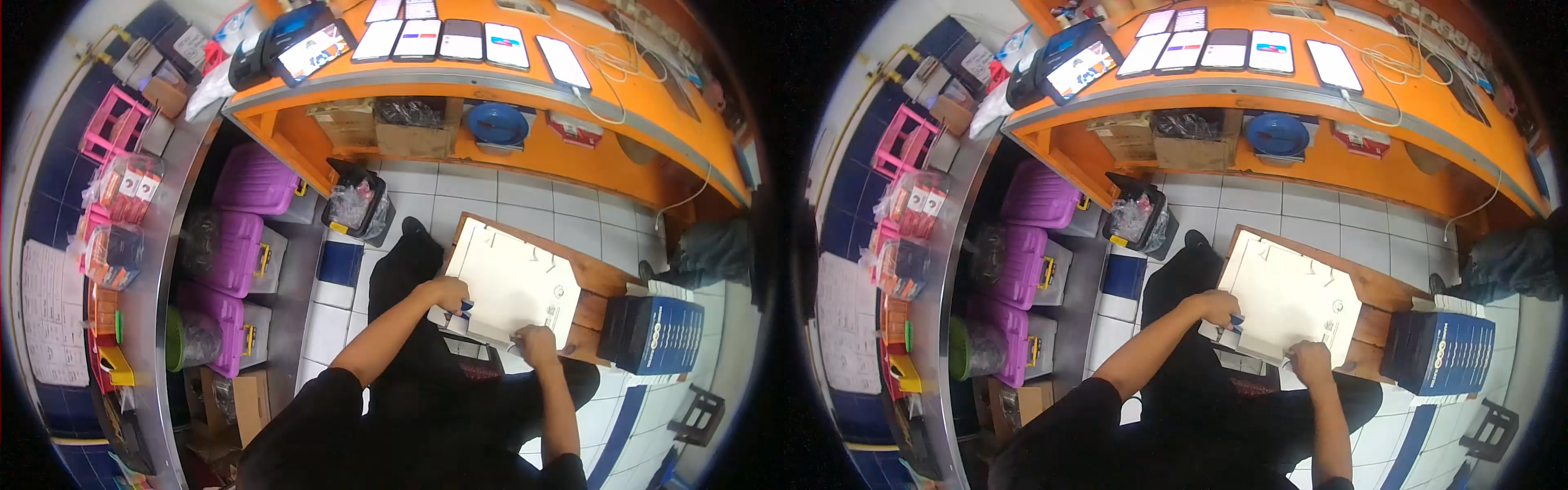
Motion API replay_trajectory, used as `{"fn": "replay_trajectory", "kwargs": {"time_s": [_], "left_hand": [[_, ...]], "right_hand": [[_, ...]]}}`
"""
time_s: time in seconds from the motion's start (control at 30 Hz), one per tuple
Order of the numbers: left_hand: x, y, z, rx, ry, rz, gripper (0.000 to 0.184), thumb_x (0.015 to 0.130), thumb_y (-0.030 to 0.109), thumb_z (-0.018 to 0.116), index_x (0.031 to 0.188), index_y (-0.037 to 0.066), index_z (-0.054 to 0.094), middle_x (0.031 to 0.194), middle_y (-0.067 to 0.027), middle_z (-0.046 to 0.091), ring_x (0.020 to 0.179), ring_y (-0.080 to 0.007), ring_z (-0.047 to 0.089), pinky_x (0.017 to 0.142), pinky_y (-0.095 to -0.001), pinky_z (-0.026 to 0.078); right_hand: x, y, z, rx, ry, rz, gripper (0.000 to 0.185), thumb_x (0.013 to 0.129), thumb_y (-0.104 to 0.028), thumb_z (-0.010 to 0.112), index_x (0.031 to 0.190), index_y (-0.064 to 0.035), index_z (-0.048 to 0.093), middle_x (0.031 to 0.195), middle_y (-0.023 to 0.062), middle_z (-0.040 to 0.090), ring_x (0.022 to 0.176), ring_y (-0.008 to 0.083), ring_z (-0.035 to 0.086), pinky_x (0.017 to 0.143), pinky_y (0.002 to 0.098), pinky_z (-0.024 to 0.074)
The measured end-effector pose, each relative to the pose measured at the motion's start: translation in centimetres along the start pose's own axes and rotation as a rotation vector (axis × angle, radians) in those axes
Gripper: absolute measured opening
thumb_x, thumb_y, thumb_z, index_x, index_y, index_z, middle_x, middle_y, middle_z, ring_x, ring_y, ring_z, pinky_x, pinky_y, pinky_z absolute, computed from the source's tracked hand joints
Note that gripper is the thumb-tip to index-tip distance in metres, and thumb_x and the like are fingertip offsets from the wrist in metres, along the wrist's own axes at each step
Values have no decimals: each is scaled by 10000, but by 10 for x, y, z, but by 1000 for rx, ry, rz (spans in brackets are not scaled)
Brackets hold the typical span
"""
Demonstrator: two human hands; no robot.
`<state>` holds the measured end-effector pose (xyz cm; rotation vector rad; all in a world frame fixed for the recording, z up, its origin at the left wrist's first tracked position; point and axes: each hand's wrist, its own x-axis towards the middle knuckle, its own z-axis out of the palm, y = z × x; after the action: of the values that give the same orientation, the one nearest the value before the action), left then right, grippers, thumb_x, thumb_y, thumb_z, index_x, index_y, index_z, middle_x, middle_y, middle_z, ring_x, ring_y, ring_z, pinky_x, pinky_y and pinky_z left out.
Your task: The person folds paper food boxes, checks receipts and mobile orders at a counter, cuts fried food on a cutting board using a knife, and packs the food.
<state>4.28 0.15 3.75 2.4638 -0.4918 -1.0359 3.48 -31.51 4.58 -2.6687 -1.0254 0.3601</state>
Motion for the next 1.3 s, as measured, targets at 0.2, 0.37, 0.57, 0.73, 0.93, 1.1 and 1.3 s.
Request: {"fn": "replay_trajectory", "kwargs": {"time_s": [0.2,0.37,0.57,0.73,0.93,1.1,1.3], "left_hand": [[1,3,11,13,4,-38,296,734,280,790,928,58,757,913,-169,727,874,-340,698,756,-465,535],[-11,6,9,-11,35,-42,260,756,285,765,928,91,753,924,-163,723,896,-347,692,772,-474,525],[-33,30,-22,-56,253,157,262,752,291,749,883,65,740,815,-176,707,819,-374,682,737,-474,515],[-45,72,-84,-637,103,234,267,762,215,772,942,20,741,829,-124,718,738,-236,678,689,-377,531],[-48,165,-89,-1287,291,328,238,893,178,723,1035,-12,706,878,-42,681,797,-127,651,705,-262,540],[-79,221,-59,-1659,431,320,278,975,234,653,1145,15,636,967,-15,654,886,-125,627,771,-270,522],[-87,140,-39,-919,1431,25,752,864,226,761,1456,9,350,1442,-170,420,1305,-250,433,1057,-408,375]], "right_hand": [[65,37,-13,142,-582,-4,340,733,-367,805,882,-62,771,805,169,715,719,342,682,707,423,527],[67,37,-14,137,-579,-50,343,714,-384,816,881,-87,777,821,167,719,771,335,693,733,412,531],[-29,-25,-88,343,210,252,624,775,-231,793,1304,-7,548,1265,222,605,1125,331,614,973,404,472],[-112,-32,-30,530,1090,491,510,791,-119,784,1189,32,503,1128,191,562,991,293,572,966,441,446],[-37,-130,-41,626,772,400,926,726,-183,828,1450,93,320,1414,255,460,1350,363,426,1149,430,292],[-15,-108,-50,726,1159,521,234,896,-27,644,1103,82,630,868,104,665,759,173,607,701,303,505],[-63,-43,-113,906,967,459,270,947,-135,659,1123,69,649,1064,115,689,937,166,625,831,306,492]]}}
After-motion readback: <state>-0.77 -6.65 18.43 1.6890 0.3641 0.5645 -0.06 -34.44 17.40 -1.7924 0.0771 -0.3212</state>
